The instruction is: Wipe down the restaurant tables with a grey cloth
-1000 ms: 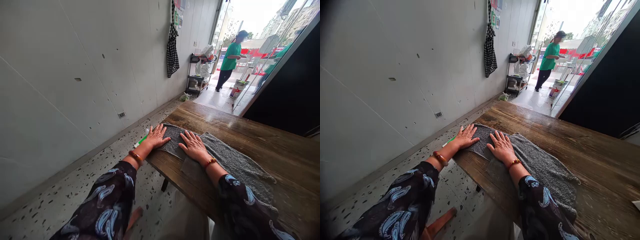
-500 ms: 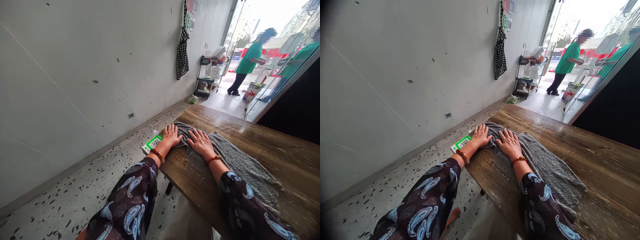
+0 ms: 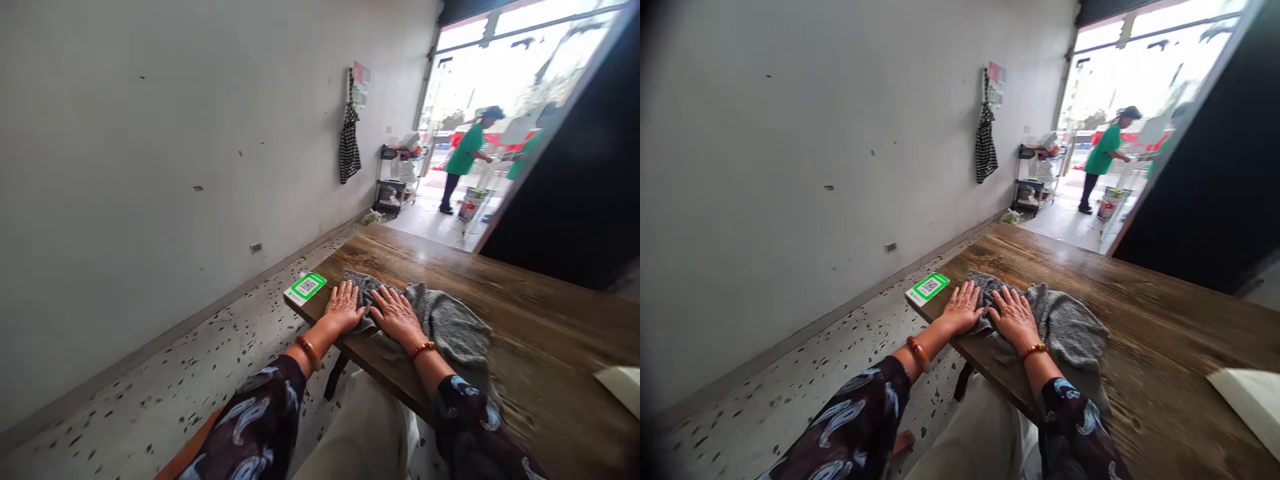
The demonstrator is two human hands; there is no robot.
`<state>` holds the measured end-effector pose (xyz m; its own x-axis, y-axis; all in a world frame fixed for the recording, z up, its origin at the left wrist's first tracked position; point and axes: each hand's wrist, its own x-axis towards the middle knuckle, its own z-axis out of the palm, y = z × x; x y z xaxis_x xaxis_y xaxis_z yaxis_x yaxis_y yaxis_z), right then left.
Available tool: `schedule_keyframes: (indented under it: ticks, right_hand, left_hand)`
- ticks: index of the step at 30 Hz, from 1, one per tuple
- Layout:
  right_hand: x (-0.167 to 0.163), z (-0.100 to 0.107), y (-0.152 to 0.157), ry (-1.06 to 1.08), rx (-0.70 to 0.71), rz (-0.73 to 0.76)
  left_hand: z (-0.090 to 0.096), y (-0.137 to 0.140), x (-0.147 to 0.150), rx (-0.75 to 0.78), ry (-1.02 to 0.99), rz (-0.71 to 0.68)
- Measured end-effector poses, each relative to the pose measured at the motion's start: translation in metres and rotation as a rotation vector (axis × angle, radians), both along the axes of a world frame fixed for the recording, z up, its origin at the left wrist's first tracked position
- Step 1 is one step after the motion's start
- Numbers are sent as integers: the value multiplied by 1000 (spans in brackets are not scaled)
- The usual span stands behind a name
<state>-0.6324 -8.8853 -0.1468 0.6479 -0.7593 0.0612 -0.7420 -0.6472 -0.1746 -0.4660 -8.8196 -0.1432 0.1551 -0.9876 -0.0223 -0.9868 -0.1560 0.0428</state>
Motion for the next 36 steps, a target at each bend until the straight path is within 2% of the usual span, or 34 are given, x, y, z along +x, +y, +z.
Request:
schedule_keyframes:
  ticks: [3, 10, 14, 18, 23, 26, 30, 33, 36]
  right_hand:
    - [-24, 7, 19, -46, 21, 10]
    - [-81, 11, 45, -116, 53, -22]
    - [-102, 10, 56, -170, 96, -40]
    - [-114, 15, 60, -344, 101, -33]
    - [-154, 18, 45, -538, -73, -72]
    - [-189, 4, 27, -471, -87, -171]
    - [-216, -26, 15, -232, -42, -243]
    - [-216, -41, 19, -139, -105, -286]
    - [-211, -45, 25, -141, -171, -314]
  left_hand:
    - [4, 10, -22, 6, -24, -39]
    - [5, 11, -76, 8, -114, -179]
    - [7, 13, -92, 16, -135, -245]
    - [10, 11, -75, 46, -142, -244]
    - [16, 9, -26, 106, -120, -139]
    - [25, 6, 3, 138, -117, -118]
    - [43, -6, 35, 161, -114, -98]
    - [55, -16, 36, 144, -122, -40]
    - [55, -24, 4, 44, -135, -61]
